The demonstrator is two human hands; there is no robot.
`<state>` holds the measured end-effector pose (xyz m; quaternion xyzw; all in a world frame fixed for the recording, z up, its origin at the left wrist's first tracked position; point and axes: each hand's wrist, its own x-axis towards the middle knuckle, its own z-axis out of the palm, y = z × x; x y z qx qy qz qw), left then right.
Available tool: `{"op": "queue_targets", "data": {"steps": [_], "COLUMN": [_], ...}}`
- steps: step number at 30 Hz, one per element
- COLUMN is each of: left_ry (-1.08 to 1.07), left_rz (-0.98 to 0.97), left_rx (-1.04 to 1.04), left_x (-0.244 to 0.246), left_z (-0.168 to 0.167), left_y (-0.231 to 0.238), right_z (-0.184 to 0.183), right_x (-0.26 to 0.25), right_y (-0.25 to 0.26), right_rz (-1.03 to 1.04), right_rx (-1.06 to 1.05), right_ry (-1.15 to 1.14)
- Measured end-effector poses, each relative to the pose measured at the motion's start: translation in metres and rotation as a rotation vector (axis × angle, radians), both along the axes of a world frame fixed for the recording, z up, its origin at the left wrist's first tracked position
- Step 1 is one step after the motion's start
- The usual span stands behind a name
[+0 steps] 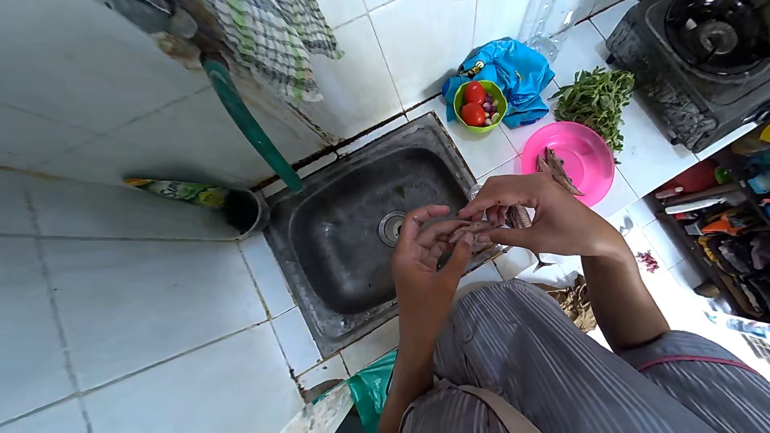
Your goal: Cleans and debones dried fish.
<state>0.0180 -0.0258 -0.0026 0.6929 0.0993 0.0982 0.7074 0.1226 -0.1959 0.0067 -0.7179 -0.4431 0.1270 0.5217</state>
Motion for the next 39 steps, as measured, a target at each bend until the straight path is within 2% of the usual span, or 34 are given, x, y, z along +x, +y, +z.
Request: {"op": "queue_targets", "data": {"steps": [4, 8, 11, 21, 39], "left_ry": [-0.022, -0.078, -0.106, -0.103, -0.119], "left_rz": [0.015, 0.137, 0.192, 0.102, 0.101], "left_rx": [-0.091, -0.202, -0.228, -0.171, -0.158], "left_x": [0.001, 0.007, 0.01, 0.007, 0.003], "left_z": [-0.002, -0.01, -0.012, -0.003, -0.002], "left_y": [0.001, -0.011, -0.013, 0.002, 0.003], "right_z": [-0.004, -0.008, -0.011, -0.004, 0.002], "right_x": [-0.01, -0.021, -0.02, -0.009, -0.011], "right_y": [0.006, 0.015, 0.014, 0.011, 0.013], "right_rz": [-0.135, -0.235, -0.182, -0.203, -0.226], "right_rx": [0.093, 0.204, 0.168, 0.099, 0.1], "right_ry": [0.214, 0.367, 0.306, 0.005, -0.103]}}
